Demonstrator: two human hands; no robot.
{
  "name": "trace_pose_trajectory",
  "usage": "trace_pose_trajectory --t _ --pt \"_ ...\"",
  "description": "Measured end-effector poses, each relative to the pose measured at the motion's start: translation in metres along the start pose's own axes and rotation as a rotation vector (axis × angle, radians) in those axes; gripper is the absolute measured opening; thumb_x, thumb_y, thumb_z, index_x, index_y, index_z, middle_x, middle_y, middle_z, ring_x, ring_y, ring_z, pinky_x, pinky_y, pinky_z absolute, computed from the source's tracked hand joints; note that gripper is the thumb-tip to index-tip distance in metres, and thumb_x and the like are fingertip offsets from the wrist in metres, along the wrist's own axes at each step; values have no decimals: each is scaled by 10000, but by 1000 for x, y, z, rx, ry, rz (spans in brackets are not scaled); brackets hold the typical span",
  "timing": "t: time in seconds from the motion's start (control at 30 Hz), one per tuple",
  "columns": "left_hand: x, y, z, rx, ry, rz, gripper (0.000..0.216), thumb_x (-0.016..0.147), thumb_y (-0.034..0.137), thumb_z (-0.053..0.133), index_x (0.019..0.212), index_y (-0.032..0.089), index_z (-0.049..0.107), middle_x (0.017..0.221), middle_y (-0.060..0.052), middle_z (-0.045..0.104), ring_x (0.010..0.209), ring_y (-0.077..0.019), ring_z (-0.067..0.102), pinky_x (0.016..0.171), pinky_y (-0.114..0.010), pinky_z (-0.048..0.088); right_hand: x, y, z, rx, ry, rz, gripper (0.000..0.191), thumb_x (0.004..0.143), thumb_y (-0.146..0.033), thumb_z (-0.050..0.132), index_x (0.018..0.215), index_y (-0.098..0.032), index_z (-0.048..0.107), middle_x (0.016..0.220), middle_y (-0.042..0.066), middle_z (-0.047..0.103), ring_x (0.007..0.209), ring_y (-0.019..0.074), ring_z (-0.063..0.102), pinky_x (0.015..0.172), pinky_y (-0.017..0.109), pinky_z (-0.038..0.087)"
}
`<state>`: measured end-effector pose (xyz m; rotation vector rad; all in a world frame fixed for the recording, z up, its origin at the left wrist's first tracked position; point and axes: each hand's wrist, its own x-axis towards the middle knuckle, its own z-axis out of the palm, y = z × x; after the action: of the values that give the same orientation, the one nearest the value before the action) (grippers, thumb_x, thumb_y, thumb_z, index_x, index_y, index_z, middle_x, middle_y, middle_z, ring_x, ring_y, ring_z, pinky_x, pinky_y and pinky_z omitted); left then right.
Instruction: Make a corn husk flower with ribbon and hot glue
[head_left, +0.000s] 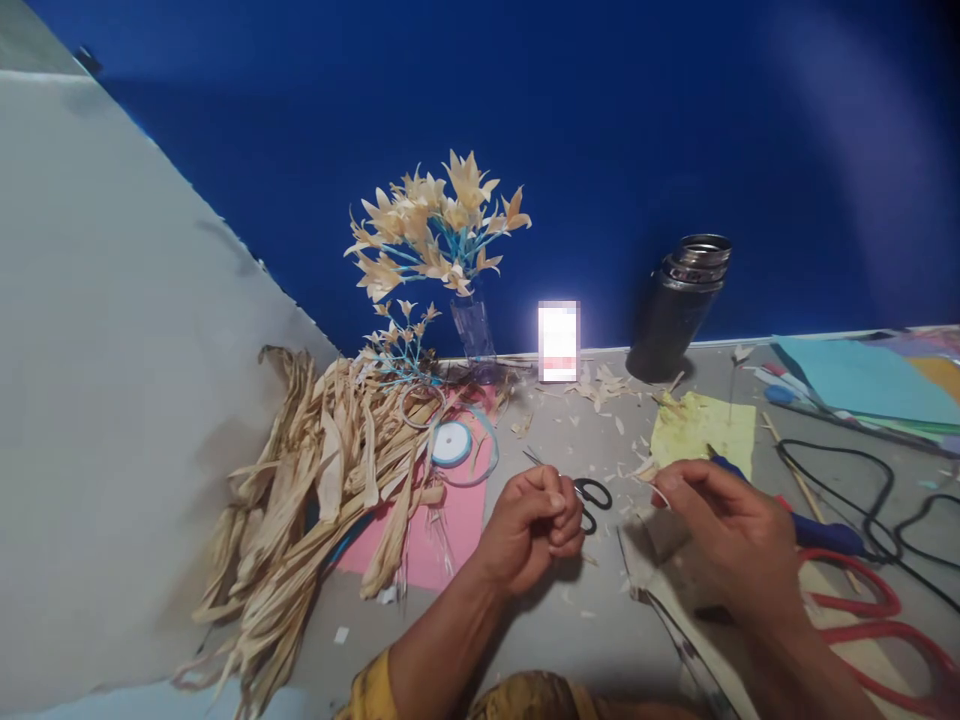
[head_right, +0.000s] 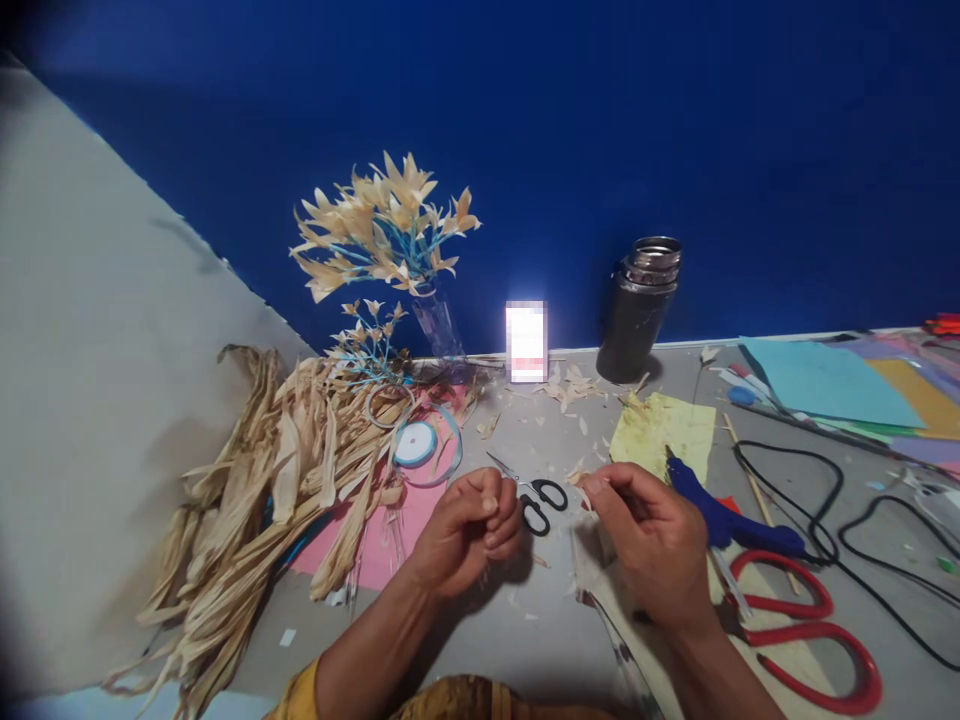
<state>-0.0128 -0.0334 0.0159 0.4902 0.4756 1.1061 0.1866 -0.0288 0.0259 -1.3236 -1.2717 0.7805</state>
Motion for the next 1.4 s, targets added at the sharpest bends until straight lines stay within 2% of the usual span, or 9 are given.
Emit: trace_pose_trajectory --t 0.17,0.3,0.47,0.63,0.77,0.93,1.03,1.2,1.4 --pt "-9 -3 -7 456 114 14 284 685 245 813 657 175 540 658 30 527 529 -73 416 512 -226 301 4 4 -10 13 91 5 180 828 -380 771 741 -227 735 657 -12 694 603 161 651 593 248 530" --pt "-3 -9 -2 873 75 -35 184 766 280 753 737 166 612 695 3 568 650 -115 467 607 -248 339 7 7 -15 56 130 15 163 833 -359 776 740 -233 732 639 -30 669 591 138 620 599 236 504" --pt "1 -13 -5 943 106 -10 331 917 513 587 798 225 475 599 74 423 534 -106 351 538 -245 273 8 20 -2 174 11 137 260 837 -418 763 692 -209 708 598 -26 635 536 109 537 523 214 439" --pt "0 -8 -11 1107 169 71 502 969 619 472 659 229 408 570 48 424 556 -126 370 553 -265 278 5 35 14 266 -72 299 376 821 -529 773 704 -180 694 586 -15 625 497 97 465 473 217 393" --pt "3 0 -9 1100 262 156 564 962 604 510 564 223 388 530 43 384 546 -125 352 551 -270 275 5 23 16 180 -121 251 370 864 -520 733 720 -181 702 622 5 657 570 136 568 556 242 475" --pt "8 8 -6 844 292 194 345 875 498 704 749 187 621 600 11 602 561 -130 534 574 -244 392 1 1 17 28 -157 34 341 918 -460 659 699 -202 700 656 12 676 597 164 612 575 254 512" --pt "10 8 -11 672 334 137 430 846 584 714 741 174 641 399 79 447 364 -84 368 456 -225 305 -3 0 20 12 -210 -29 325 946 -431 630 724 -207 705 653 6 667 566 156 597 535 247 488" --pt "11 6 -18 416 215 -49 436 721 523 863 859 131 736 533 14 598 487 -124 554 535 -247 431 -1 2 18 -38 -311 -286 238 968 -312 613 763 -217 687 691 10 658 610 161 600 568 266 472" --pt "7 6 -13 404 90 -165 544 729 655 811 673 126 701 532 -30 603 502 -132 560 546 -259 431 12 -8 16 -29 -492 -528 185 977 -184 564 828 -220 667 741 34 701 677 181 642 627 299 505"
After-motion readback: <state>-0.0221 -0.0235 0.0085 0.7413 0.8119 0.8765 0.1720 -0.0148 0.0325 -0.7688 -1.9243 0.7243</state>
